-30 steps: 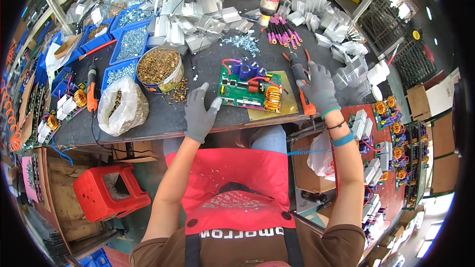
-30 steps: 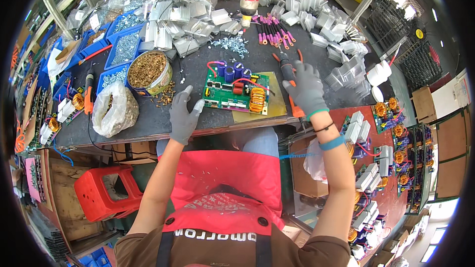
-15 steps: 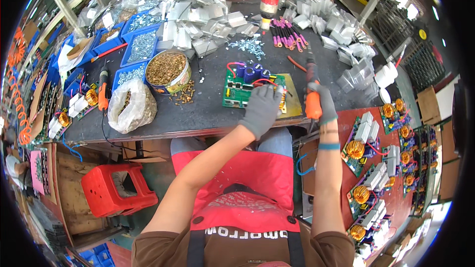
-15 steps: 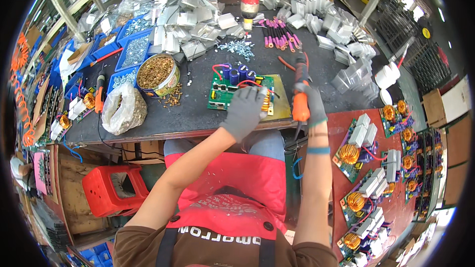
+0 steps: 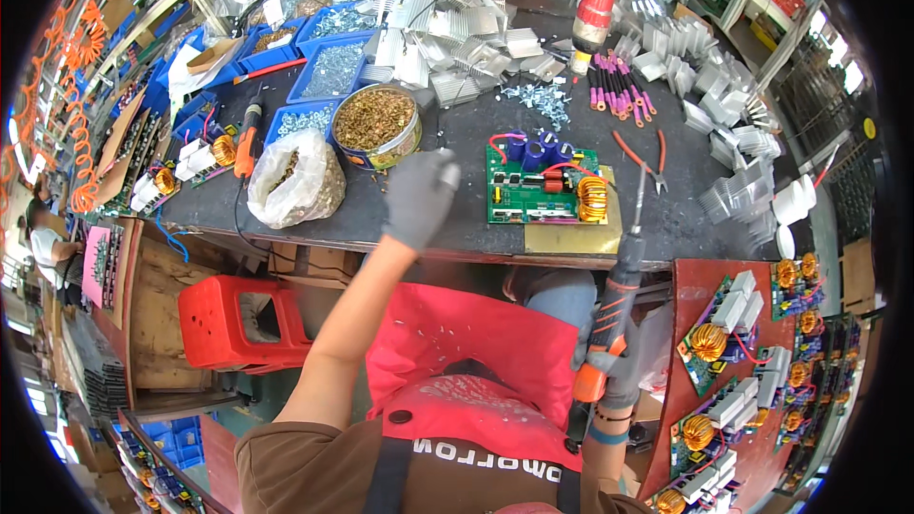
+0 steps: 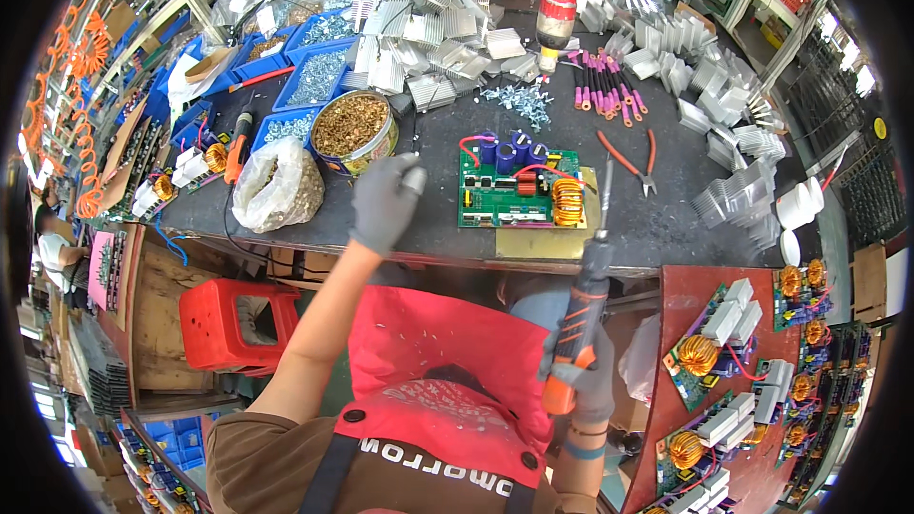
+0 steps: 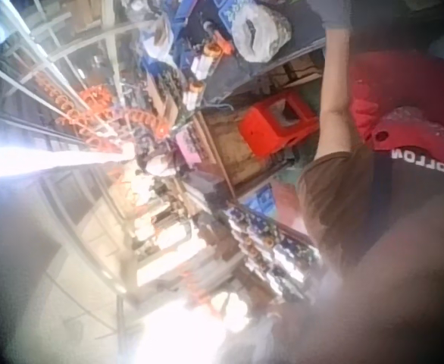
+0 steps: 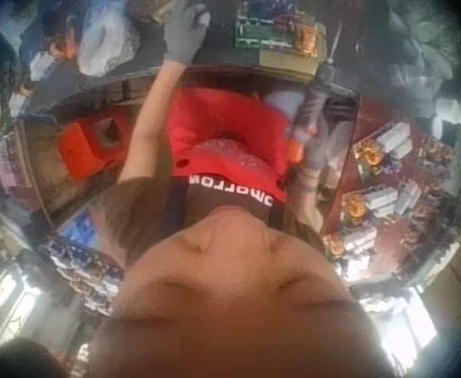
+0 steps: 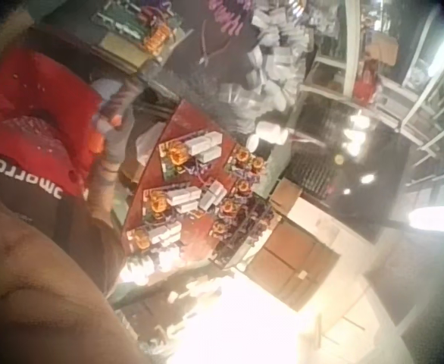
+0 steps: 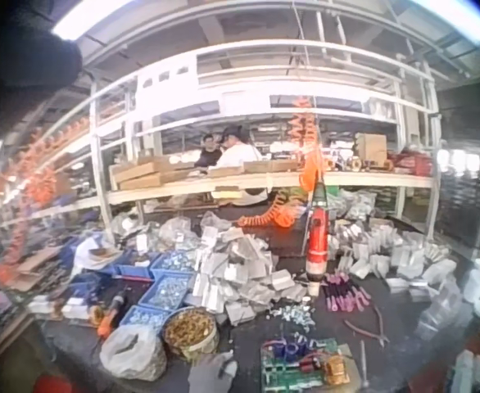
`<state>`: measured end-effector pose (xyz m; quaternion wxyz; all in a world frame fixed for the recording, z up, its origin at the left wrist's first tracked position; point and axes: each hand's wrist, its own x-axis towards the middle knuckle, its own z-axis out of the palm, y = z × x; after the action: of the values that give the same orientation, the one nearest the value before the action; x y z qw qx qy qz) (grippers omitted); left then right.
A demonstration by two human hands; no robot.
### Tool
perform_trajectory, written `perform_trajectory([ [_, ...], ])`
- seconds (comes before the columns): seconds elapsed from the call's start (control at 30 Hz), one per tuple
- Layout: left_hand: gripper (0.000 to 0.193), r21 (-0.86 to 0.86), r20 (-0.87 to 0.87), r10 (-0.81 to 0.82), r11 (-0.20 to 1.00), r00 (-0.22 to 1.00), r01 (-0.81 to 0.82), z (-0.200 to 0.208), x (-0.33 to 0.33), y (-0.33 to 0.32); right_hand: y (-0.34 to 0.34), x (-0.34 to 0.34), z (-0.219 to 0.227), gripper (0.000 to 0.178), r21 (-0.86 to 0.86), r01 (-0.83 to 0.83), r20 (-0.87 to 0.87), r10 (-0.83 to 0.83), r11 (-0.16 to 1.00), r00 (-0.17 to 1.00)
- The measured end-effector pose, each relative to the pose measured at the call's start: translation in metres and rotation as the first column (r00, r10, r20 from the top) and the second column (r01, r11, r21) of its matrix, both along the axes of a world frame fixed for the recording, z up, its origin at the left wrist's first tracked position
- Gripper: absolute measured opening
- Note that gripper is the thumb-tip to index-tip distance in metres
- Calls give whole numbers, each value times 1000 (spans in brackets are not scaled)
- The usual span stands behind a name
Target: Assemble heatsinks and components onto a printed circuit board using an electric screwdriver.
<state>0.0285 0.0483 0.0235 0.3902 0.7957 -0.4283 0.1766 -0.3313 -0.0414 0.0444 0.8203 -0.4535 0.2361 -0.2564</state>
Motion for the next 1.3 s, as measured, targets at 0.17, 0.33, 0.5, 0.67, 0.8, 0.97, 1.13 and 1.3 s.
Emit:
perform_trajectory([
  [0.17, 18, 109, -38, 91, 990, 995, -87, -1, 45, 30, 19, 4, -14, 57, 3, -132, -125, 131, 991, 983],
  [0.33, 22, 22, 42, 105, 994, 994, -106, 15, 55, 21, 29, 6, -20, 56, -10, -181, -202, 175, 983, 964],
  [0.5, 39, 85, 12, 139, 987, 990, -140, 30, 55, -1, 32, -4, -23, 54, -67, -147, -262, 125, 987, 957],
  [0.67, 34, 208, -64, 141, 970, 988, -125, 37, 52, -23, 33, -15, -23, 55, 6, -62, -226, 62, 998, 972],
  [0.8, 21, 72, -108, -81, 993, 991, 89, 31, 59, -48, 32, -20, -24, 56, 14, -23, -207, 26, 1000, 978],
  [0.97, 21, 126, -93, -275, 950, 957, 285, 18, 82, -118, 33, -22, -23, 55, 8, -41, -225, 42, 999, 973],
  [1.13, 24, 307, -43, -251, 918, 967, 251, 24, 86, -180, 38, -25, -21, 51, 35, -36, -233, 43, 999, 971],
  [1.3, 25, 466, -44, -66, 881, 997, 79, 60, 73, -145, 41, -36, -25, 50, 2, -63, -282, 61, 998, 957],
])
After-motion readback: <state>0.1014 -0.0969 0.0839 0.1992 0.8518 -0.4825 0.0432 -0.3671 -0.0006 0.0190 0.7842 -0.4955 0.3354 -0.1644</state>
